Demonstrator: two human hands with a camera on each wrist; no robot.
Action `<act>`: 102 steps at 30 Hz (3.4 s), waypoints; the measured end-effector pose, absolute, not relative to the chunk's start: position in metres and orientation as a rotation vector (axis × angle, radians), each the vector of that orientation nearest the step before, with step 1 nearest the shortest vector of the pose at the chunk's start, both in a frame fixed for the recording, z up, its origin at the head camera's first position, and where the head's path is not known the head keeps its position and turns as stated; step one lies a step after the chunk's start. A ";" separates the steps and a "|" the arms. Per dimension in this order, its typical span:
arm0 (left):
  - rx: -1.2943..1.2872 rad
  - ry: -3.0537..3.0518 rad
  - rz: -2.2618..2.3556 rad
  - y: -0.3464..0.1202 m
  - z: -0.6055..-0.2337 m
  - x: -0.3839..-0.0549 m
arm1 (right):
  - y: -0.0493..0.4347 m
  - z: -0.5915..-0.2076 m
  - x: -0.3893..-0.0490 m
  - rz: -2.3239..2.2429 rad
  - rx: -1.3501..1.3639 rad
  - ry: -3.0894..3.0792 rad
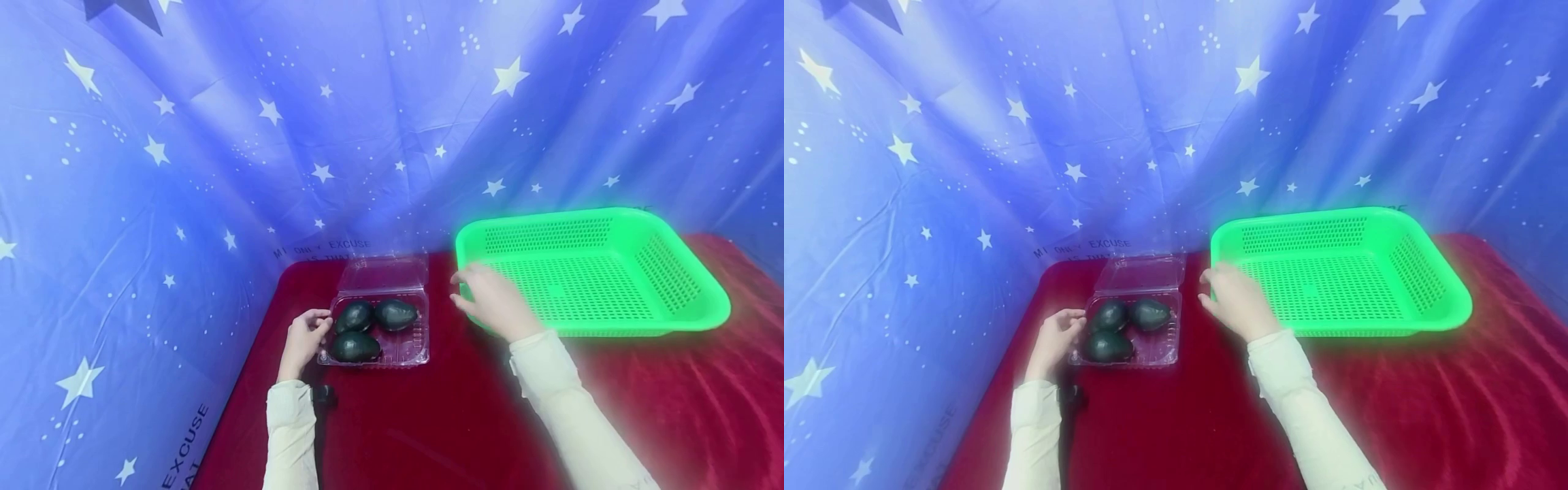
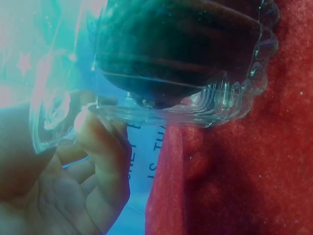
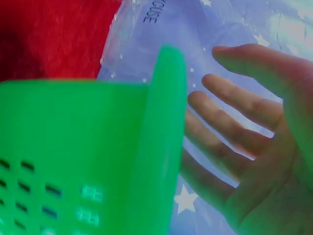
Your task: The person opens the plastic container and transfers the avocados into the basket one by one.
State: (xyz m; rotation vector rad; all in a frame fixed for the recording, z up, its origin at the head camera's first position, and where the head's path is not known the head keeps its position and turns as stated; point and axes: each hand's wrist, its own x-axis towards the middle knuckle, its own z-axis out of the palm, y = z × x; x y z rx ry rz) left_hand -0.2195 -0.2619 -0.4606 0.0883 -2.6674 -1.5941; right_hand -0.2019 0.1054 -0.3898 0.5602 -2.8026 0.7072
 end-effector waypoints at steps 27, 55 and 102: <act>0.079 -2.641 -1.649 -0.265 -0.465 -0.218 | 0.050 -0.430 -0.214 0.655 0.820 -2.676; 0.077 -2.644 -1.640 -0.259 -0.463 -0.221 | 0.023 -0.456 -0.223 0.663 1.003 -2.714; 0.086 -2.656 -1.610 -0.263 -0.463 -0.220 | -0.003 -0.460 -0.220 0.573 1.008 -2.674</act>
